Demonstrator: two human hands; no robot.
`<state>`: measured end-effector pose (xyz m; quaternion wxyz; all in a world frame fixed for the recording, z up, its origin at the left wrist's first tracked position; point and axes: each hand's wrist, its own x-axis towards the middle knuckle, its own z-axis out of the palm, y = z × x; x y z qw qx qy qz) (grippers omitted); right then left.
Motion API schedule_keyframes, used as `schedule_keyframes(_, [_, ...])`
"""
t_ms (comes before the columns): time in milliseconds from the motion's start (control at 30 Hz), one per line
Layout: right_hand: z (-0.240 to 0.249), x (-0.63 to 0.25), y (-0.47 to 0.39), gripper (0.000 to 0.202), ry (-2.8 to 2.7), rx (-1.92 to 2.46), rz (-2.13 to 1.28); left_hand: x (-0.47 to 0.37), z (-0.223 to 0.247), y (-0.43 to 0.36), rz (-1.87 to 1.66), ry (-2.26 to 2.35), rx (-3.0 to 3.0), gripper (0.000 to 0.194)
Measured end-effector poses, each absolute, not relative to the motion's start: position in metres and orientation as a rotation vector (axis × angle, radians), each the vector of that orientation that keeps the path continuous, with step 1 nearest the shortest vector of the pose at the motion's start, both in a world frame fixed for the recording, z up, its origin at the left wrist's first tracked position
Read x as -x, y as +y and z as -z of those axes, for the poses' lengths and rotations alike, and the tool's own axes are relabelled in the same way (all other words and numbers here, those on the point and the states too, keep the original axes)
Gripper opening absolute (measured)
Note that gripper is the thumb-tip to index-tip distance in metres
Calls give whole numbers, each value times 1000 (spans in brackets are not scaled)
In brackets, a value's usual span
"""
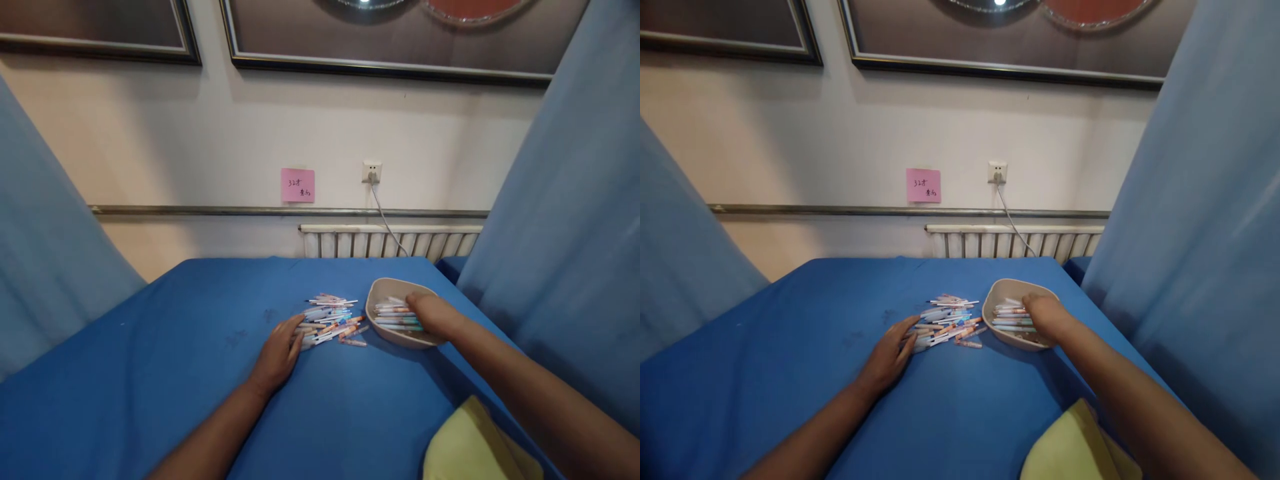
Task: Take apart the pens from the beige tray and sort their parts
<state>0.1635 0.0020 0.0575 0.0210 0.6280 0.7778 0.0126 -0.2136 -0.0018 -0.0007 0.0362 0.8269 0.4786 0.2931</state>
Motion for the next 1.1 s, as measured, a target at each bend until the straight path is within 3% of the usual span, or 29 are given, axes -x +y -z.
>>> schedule_keyframes(67, [-67, -146, -10, 29, 2450, -2041, -90, 214, -1, -6, -962, 1473, -2508, 38])
schedule_keyframes(133, [-64, -115, -24, 31, 2662, -2111, 77, 212, -5, -14, -1008, 1445, -2498, 40])
schedule_keyframes(300, [-7, -27, -46, 34, 3013, -1681, 1158, 204, -14, -39, -905, 1194, -2618, 55])
schedule_keyframes(400, [23, -9, -44, 30, 2982, -1535, 1446, 199, -16, -45, -676, 1075, -2676, 34])
schedule_keyframes(467, [31, -11, -42, 28, 3011, -1528, 1402, 197, -16, -45, -540, 1066, -2679, 28])
schedule_keyframes(667, [24, -20, -46, 25, 3141, -1530, 680, 196, -12, -40, -360, 1135, -2585, 38])
schedule_keyframes(800, [19, -15, -44, 22, 3182, -1470, 418, 198, -9, -35, -345, 1213, -2507, 47])
schedule_keyframes(867, [17, -13, -42, 21, 3203, -1466, 359, 200, -9, -33, -330, 1215, -2442, 50])
schedule_keyframes(967, [16, -14, -42, 19, 3206, -1533, 395, 203, -10, -33, -468, 1238, -2374, 32])
schedule_keyframes(1033, [16, -16, -42, 16, 3216, -1569, 464, 204, -11, -34, -619, 1226, -2387, 35])
schedule_keyframes(1100, [18, -18, -42, 13, 3240, -1571, 525, 204, -13, -34, -670, 1147, -2431, 27])
